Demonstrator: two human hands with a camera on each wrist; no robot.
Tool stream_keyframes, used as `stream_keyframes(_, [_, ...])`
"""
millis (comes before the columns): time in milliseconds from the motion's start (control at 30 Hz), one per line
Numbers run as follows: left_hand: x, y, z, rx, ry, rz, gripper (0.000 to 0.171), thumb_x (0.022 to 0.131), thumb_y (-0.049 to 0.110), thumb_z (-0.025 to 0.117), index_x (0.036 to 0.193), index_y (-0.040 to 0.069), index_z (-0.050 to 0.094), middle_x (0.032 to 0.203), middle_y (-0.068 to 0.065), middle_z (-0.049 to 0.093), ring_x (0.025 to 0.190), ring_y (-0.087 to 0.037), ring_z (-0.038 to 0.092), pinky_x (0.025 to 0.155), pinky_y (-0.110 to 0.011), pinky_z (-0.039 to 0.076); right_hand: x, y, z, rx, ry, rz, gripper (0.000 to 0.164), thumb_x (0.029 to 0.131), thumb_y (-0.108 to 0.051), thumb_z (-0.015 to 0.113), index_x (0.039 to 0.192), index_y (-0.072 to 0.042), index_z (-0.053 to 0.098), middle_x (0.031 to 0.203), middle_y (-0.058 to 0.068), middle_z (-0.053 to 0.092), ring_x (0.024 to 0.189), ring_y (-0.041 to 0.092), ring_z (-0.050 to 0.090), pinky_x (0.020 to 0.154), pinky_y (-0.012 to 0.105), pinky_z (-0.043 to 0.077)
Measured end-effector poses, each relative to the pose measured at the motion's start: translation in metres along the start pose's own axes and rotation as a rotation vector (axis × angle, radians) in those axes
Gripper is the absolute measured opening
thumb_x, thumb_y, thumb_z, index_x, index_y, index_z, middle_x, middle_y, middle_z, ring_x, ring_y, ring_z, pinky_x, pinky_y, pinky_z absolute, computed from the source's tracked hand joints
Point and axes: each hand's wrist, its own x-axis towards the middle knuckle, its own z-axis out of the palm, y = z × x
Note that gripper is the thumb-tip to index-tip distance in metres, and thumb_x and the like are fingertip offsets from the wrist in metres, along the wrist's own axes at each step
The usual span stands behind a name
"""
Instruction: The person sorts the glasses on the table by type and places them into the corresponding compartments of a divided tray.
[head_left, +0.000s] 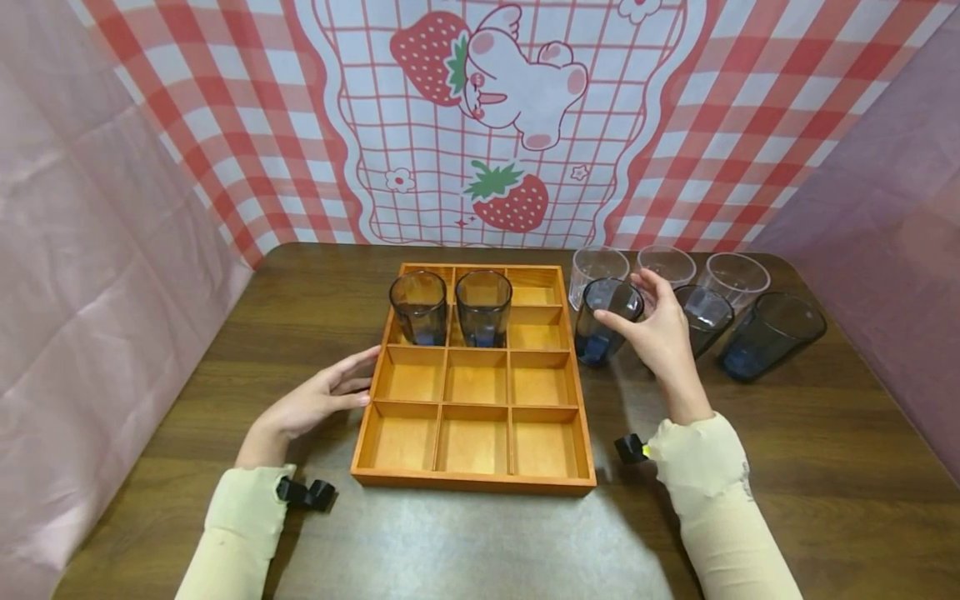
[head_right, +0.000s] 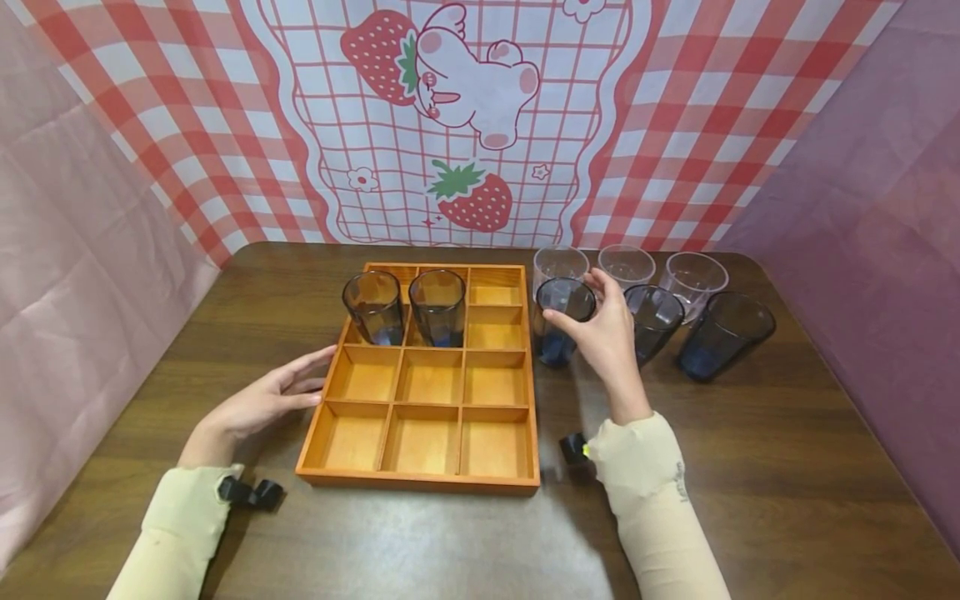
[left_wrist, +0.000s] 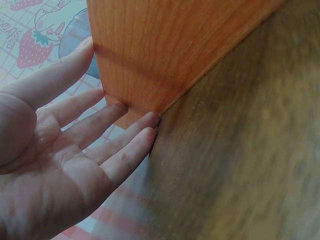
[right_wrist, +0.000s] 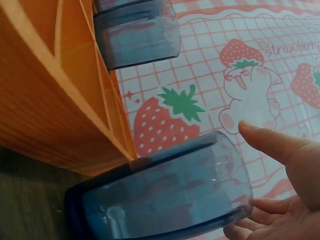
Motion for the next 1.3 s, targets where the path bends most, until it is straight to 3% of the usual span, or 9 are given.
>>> stream_keyframes(200, [-0.0001,0.0,0.0001,0.006,0.003,-0.004,0.074,0.096,0.015,0.059,0.156,0.009,0.017,0.162,-0.019,0.013,0.14,-0.05,0.029,0.11,-0.057,0.034,0.0021,0.0057,0.0032,-0.008,-0.003,0.019,0.093,0.079,-0.019,0.081,0.15,0.0,0.025,0.153,0.018,0.039,0.144,0.031,0.034,0.119,0.042,0.028])
stream_keyframes(533, [-0.0005,-0.0004,0.0005,0.002,0.003,-0.003,0.073,0.096,0.016,0.059,0.156,0.009,0.017,0.162,-0.019,0.013,0.141,-0.049,0.029,0.111,-0.056,0.034,0.0012,0.0083,0.004,-0.182,-0.086,0.104,0.094,0.077,-0.031,0.081,0.148,0.0,0.028,0.145,0.023,0.045,0.136,0.039,0.04,0.113,0.052,0.032])
stream_keyframes(1000, [-0.001,-0.0017,-0.0001,-0.003,0.001,0.0,0.073,0.096,0.016,0.059,0.156,0.01,0.017,0.162,-0.019,0.013,0.141,-0.048,0.028,0.11,-0.055,0.035,0.0012,0.0075,0.0088,-0.144,0.003,0.105,0.08,0.072,-0.026,0.085,0.138,0.0,0.047,0.134,0.021,0.056,0.125,0.036,0.049,0.109,0.049,0.036])
stream_keyframes(1300, [-0.0002,-0.0013,-0.0002,-0.006,0.001,0.0,0.073,0.096,0.015,0.059,0.156,0.01,0.018,0.162,-0.018,0.013,0.141,-0.048,0.028,0.11,-0.055,0.036,-0.0005,0.0034,0.0073,-0.127,0.047,0.11,0.081,0.07,-0.028,0.086,0.137,-0.003,0.049,0.133,0.018,0.059,0.123,0.033,0.052,0.108,0.047,0.039])
